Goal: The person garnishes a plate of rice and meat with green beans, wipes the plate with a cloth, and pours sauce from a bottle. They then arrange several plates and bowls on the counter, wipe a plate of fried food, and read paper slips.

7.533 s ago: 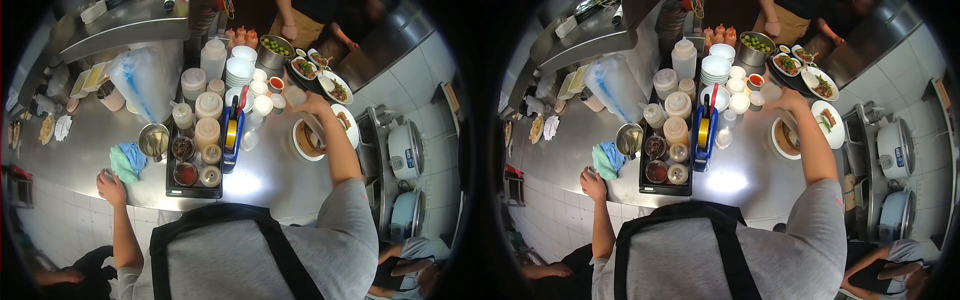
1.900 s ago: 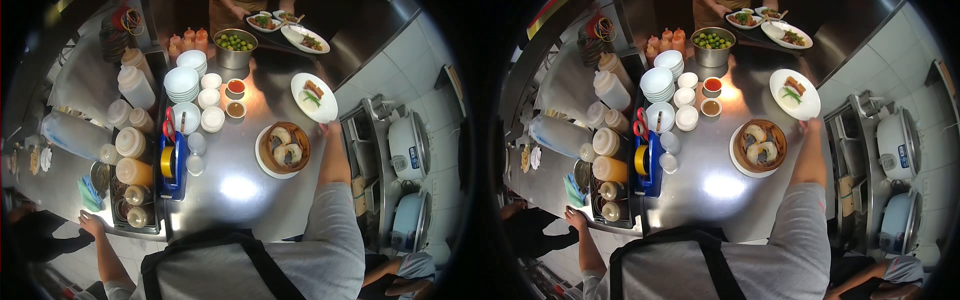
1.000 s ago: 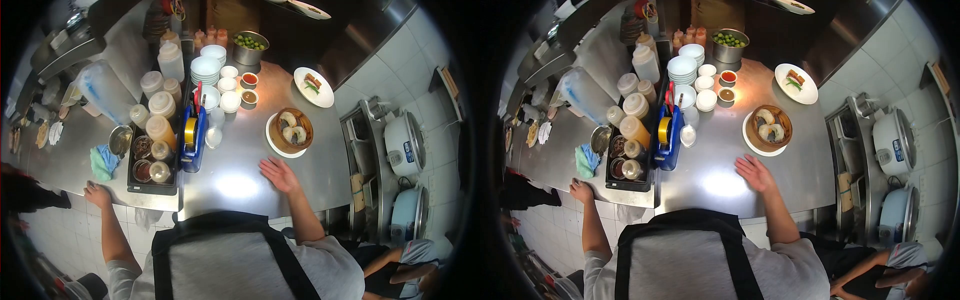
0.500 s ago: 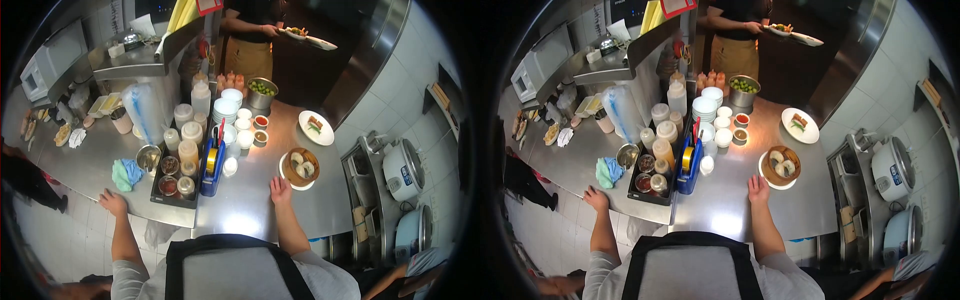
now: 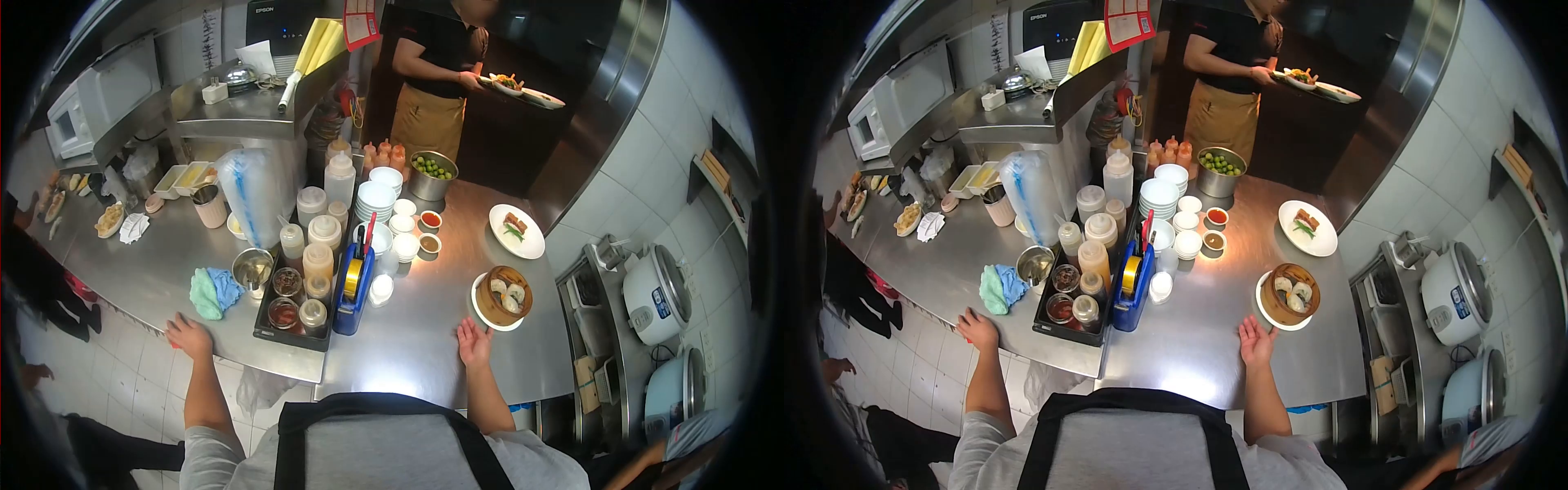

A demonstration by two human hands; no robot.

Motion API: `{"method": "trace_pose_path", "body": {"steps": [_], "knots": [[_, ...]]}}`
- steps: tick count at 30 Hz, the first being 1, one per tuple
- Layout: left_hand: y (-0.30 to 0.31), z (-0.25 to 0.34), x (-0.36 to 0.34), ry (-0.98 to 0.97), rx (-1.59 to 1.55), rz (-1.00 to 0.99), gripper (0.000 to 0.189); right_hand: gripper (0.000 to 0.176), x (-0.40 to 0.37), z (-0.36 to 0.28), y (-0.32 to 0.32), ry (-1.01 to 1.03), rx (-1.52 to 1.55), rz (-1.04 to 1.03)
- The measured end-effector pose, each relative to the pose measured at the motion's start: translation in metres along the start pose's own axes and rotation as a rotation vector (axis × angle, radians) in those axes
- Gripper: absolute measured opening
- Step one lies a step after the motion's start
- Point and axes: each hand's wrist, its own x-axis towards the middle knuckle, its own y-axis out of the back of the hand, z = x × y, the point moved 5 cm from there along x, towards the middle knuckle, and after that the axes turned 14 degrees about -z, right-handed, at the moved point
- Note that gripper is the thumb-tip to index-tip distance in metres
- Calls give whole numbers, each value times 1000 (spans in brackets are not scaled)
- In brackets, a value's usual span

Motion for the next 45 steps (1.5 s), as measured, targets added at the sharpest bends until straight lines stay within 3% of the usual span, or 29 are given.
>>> {"method": "trace_pose_path", "body": {"steps": [7,10,16,22,37,45], "knots": [[8,5,-5,15,-25,-51,44,65,-1,2,7,-6,-8,27],[10,6,-5,14,-42,-58,44,63,10,19,27,-117,-272,-92],[9,4,-4,6,-29,-54,44,67,-5,5,6,16,12,97],[8,5,-6,-3,-29,-46,45,66,-9,2,8,-10,29,57],[6,4,-4,9,-33,-35,44,37,-5,5,12,-42,35,-10],[7,4,-3,17,-13,-48,44,42,-5,4,12,-65,53,-29]]}}
